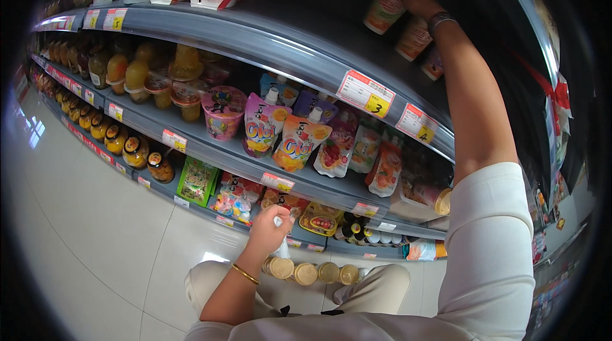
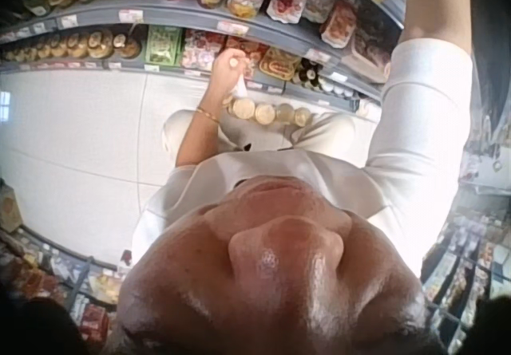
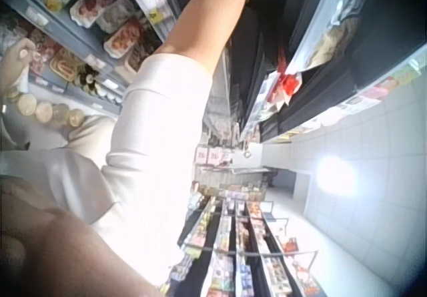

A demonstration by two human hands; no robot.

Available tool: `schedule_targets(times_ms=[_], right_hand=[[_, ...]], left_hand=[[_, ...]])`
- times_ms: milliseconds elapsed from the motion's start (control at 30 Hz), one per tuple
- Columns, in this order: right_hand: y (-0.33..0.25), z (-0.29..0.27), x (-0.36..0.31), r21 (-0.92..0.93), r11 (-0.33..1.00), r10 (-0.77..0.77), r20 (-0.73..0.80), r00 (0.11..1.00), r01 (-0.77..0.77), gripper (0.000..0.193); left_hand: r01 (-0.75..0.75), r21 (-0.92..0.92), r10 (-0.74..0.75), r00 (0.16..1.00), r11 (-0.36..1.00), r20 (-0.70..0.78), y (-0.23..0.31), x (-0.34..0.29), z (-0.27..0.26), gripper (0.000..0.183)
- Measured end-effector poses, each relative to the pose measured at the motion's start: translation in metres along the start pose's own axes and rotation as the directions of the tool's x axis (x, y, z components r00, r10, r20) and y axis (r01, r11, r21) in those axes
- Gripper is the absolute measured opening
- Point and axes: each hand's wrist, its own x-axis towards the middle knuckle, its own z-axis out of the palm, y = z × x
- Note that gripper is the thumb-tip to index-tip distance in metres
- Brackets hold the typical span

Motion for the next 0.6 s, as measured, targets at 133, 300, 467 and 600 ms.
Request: schedule_targets(times_ms=[133,300,467,600], right_hand=[[-0.002,0.006,0.001,-0.02,0.998,0.068,0.045,0.997,-0.067,0.067],[0.0,0.021,0.007,-0.193,0.97,0.162,0.059,0.985,-0.148,0.047],[-0.013,0.018,-0.013,-0.374,0.92,0.123,-0.01,0.992,-0.118,0.059],[-0.049,-0.008,-0.035,-0.417,0.897,0.133,-0.058,0.989,-0.145,0.063]], left_hand=[[0.016,0.011,-0.016,1.0,1.0,0.005,0.001,0.0,-0.001,0.019],[0.028,0.032,-0.028,0.999,0.999,0.015,0.0,0.002,0.0,0.02],[-0.007,0.049,0.007,1.0,0.999,0.019,-0.004,0.002,0.002,0.019],[-0.008,0.044,0.008,1.0,0.999,0.007,-0.009,0.001,0.005,0.018]])
